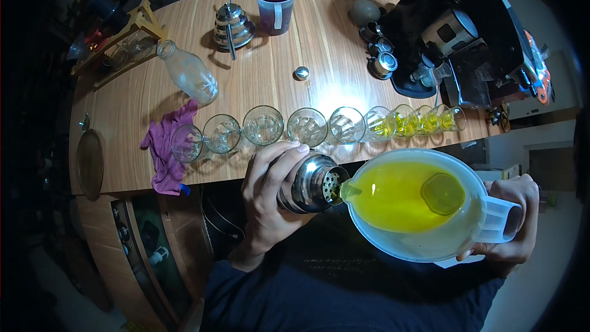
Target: The recorder prepares drinks by pouring liquid from a pitcher into a shaker, shaking the mixture, and pouring it into several glasses.
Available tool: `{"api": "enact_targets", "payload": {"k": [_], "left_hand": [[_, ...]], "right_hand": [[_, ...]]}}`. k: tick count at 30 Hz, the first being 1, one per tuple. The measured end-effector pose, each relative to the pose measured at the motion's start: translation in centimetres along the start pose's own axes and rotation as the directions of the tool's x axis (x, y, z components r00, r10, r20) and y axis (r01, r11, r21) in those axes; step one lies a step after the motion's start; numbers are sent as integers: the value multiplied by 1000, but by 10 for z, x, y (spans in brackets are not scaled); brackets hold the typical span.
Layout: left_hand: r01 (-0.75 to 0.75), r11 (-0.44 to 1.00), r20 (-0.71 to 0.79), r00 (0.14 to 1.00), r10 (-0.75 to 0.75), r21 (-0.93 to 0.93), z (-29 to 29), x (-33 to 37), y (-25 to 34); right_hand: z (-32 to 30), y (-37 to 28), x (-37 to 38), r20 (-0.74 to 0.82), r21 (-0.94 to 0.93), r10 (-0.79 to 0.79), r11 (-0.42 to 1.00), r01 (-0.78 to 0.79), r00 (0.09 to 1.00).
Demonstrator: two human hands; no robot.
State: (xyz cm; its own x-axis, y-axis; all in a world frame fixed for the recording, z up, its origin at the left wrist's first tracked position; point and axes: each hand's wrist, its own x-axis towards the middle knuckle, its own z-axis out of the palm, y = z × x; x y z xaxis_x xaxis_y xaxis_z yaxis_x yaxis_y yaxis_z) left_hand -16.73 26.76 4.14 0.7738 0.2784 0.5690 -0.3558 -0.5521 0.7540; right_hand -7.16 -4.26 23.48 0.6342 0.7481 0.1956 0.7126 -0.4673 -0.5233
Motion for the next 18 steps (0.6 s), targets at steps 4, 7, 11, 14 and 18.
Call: {"api": "enact_targets", "payload": {"k": [4,7,11,14,18], "left_hand": [[3,1000,2,1000,-3,-4,1,-1,-2],[3,1000,-10,1000,-3,-8,1,-3,-3],[-6,1000,-14,1000,6,-6,1,-3,-3],[-14,1000,-16,1000,14,-4,1,-4,-4],[-6,1000,-12,1000,6,-15,1,-4,-3]], "right_hand": [[3,-3,4,6,-71,-47,996,48,999],[0,-4,2,30,-89,-28,996,31,999],[2,-6,3,12,-110,-45,993,46,999],[2,-4,-1,-20,-63,-4,998,2,1000],[-1,-3,-2,17,-89,-31,995,33,999]]}}
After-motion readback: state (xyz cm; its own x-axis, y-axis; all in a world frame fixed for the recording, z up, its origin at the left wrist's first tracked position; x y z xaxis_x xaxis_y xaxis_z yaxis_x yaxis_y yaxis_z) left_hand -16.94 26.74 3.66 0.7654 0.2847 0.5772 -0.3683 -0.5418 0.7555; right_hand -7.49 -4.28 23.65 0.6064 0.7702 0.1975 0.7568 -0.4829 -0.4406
